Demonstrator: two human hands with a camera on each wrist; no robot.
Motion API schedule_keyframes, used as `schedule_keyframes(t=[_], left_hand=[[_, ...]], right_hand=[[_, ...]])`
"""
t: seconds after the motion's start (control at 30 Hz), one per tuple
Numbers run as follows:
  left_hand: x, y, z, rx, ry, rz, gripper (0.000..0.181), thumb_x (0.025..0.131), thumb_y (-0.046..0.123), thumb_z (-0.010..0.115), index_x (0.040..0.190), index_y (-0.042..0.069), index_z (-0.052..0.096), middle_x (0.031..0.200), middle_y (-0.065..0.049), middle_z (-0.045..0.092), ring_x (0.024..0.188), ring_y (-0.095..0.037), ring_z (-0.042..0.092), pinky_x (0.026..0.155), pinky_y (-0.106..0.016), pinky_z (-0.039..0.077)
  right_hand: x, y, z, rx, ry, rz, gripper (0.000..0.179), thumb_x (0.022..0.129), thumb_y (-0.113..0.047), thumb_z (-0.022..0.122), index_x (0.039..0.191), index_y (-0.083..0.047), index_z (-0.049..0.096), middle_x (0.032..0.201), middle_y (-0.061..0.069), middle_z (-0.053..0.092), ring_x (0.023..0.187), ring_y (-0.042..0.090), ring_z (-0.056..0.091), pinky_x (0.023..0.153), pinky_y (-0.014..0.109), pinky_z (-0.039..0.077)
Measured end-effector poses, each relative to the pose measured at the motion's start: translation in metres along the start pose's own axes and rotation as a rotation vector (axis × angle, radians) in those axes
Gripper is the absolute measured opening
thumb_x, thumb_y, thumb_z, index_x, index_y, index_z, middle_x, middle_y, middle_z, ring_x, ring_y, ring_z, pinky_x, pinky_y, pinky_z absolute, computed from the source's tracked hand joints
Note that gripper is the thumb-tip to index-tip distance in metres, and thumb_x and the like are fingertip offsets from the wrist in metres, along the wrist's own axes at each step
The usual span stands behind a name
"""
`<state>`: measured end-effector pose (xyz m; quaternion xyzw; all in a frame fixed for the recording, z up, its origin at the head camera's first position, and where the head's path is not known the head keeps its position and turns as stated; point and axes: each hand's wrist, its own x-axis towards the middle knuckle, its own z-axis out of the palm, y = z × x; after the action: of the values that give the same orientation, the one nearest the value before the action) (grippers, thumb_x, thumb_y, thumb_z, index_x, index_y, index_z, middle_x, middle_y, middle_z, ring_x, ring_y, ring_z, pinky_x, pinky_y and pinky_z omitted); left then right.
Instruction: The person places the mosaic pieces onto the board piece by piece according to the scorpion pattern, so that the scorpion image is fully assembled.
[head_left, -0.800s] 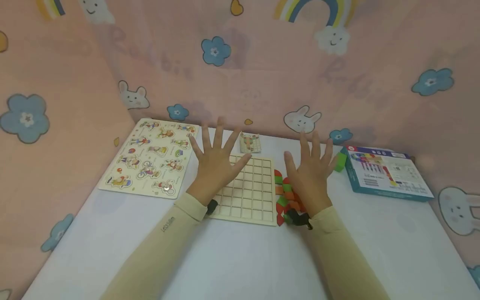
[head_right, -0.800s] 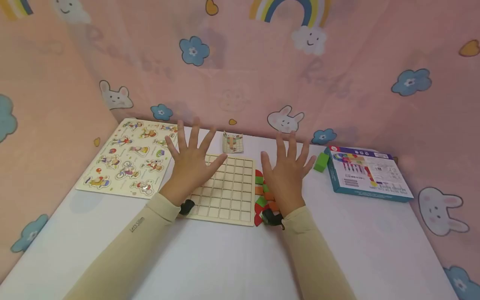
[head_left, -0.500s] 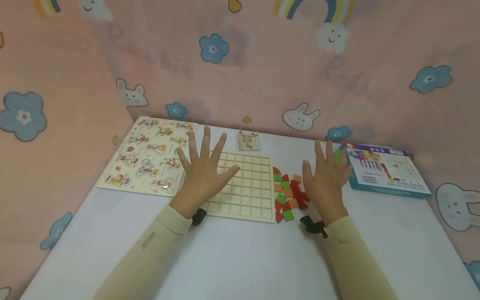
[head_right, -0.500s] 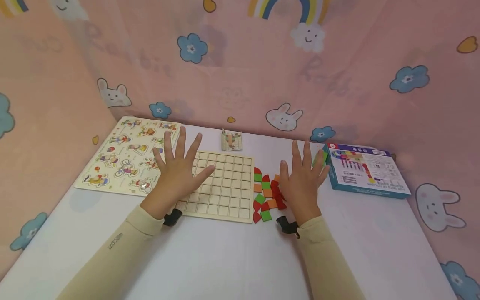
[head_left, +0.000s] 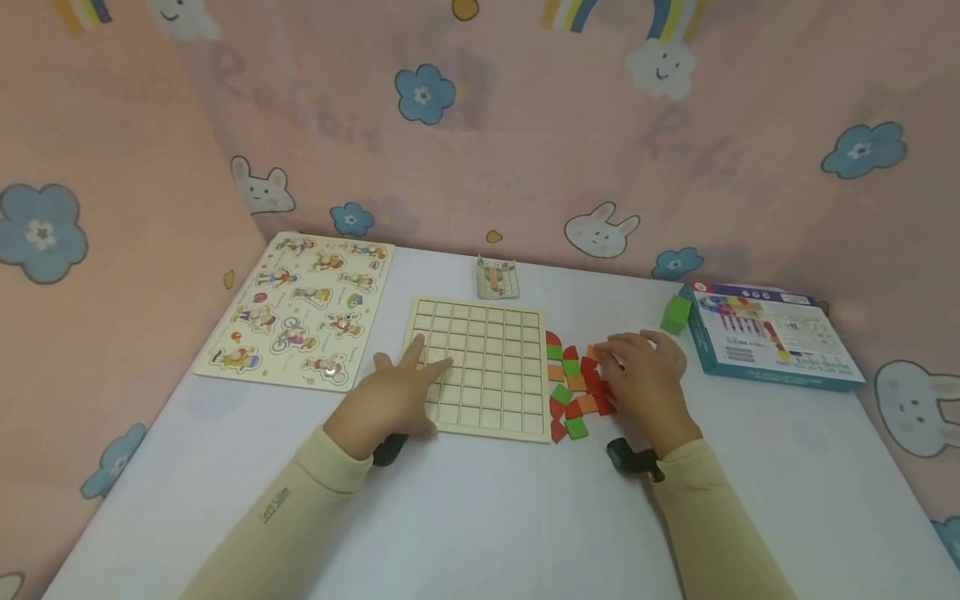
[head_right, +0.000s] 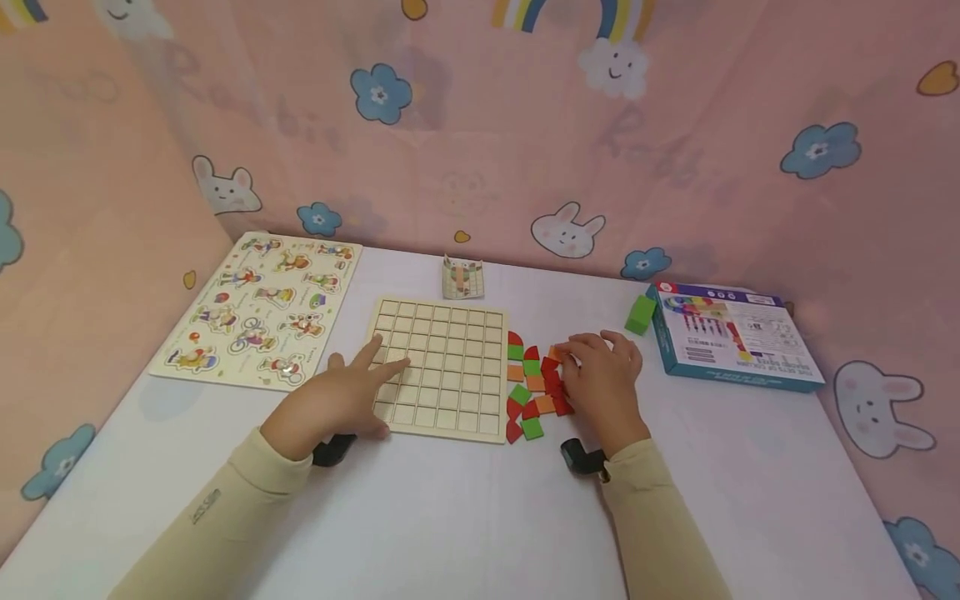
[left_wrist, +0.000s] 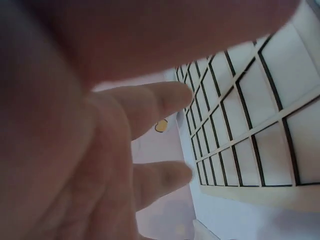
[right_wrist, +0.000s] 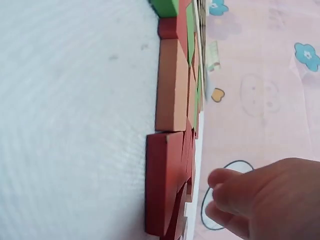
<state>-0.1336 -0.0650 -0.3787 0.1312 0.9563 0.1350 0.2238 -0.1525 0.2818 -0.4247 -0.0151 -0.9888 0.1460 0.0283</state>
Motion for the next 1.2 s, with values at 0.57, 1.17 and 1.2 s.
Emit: schedule_keyframes(t=[0.57,1.17,1.2], left_hand=[[0.011,0.008,0.014,0.110,0.070,0.056,0.096,0.066,0.016,0.102,0.152,0.011,0.058,0.156,-0.031,0.042,0.113,-0.048,0.053,0.072,-0.047,0.056],[0.010,0.011,0.016,0.260,0.120,0.113,0.087,0.070,0.016,0.100,0.145,0.002,0.060,0.134,-0.036,0.053,0.111,-0.058,0.059,0.064,-0.043,0.063],[0.009,0.011,0.017,0.269,0.119,0.112,0.087,0.070,0.017,0.100,0.146,0.002,0.059,0.134,-0.036,0.053,0.112,-0.059,0.059,0.065,-0.044,0.063]], right_hand=[[0.004,0.011,0.011,0.040,0.000,-0.003,0.038,0.100,-0.018,0.074,0.136,-0.009,0.073,0.133,0.016,0.070,0.137,0.044,0.038,0.107,0.073,0.031],[0.002,0.006,0.000,0.033,0.003,-0.008,0.042,0.100,-0.029,0.074,0.135,-0.006,0.073,0.128,0.019,0.070,0.121,0.042,0.051,0.103,0.068,0.039],[0.002,0.001,-0.002,0.050,0.003,-0.005,0.042,0.101,-0.030,0.073,0.136,-0.007,0.072,0.129,0.019,0.070,0.122,0.041,0.050,0.104,0.068,0.039]])
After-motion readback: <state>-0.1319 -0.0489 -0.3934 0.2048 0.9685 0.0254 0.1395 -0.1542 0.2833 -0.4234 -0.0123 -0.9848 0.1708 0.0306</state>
